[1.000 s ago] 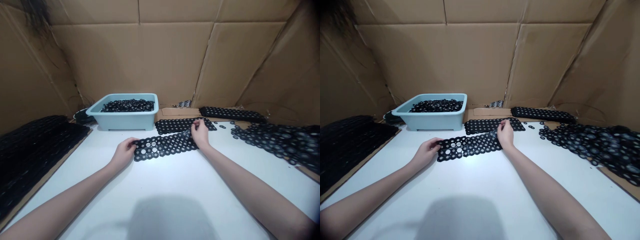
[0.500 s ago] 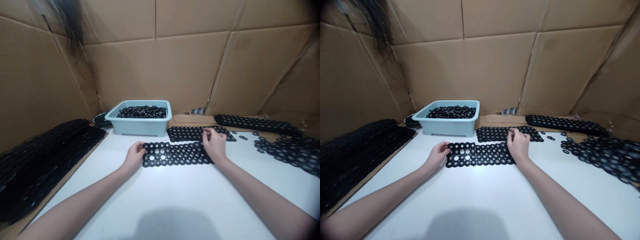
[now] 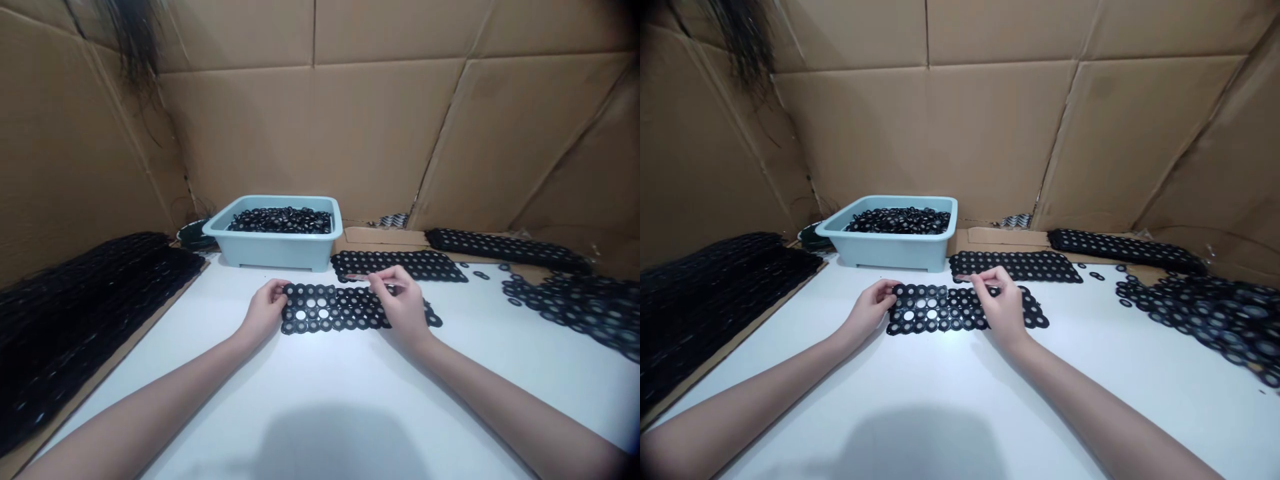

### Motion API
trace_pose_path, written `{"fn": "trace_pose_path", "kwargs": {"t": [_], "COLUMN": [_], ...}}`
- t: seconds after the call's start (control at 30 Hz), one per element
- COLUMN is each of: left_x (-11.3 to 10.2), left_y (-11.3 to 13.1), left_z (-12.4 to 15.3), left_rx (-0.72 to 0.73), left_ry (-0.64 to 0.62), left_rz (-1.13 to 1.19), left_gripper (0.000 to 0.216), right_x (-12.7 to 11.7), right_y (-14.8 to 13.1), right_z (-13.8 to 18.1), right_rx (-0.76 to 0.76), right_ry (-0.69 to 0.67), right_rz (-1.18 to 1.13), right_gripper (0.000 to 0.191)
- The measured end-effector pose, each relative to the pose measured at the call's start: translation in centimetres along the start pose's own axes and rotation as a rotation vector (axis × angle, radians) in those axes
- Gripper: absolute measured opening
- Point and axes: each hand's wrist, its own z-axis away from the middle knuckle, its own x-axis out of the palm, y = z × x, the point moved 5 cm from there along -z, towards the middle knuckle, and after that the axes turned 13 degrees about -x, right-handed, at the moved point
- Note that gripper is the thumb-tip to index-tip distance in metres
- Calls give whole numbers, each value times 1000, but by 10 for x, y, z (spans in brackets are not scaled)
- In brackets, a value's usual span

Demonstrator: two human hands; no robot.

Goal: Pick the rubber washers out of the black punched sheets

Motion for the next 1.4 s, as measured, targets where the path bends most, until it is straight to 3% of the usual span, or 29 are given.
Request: {"fn": "trace_pose_path", "kwargs": {"t": [0.13, 0.27, 0.4, 0.53, 0.73, 0.9, 1.4], "left_x": [0, 1, 0, 0, 0, -2, -2], "left_y": [0, 2, 4, 4, 2, -1, 2], "left_z": [0, 0, 0, -2, -7, -10, -8], "left_rx": [-13, -15, -15, -30, -37, -63, -193], "left_ry": [14, 10, 46, 66, 62, 76, 104], "left_rz": [-38, -52, -95, -143, -167, -141, 35], "left_gripper": [29, 27, 24, 21, 17, 17, 24], "right_x": [19, 49, 76, 92, 95, 92, 95], "right_y": [-23, -34, -29, -15, -9, -11, -16], "right_z": [2, -4, -3, 11, 19, 15, 15], "right_rx": [110, 145, 151, 263, 317, 361, 200], "right_ry": [-92, -275, -344, -390, -477, -454, -601], "right_rz": [-263, -461, -558, -633, -632, -667, -619], "right_gripper": [20, 22, 16, 12, 8, 7, 1]}}
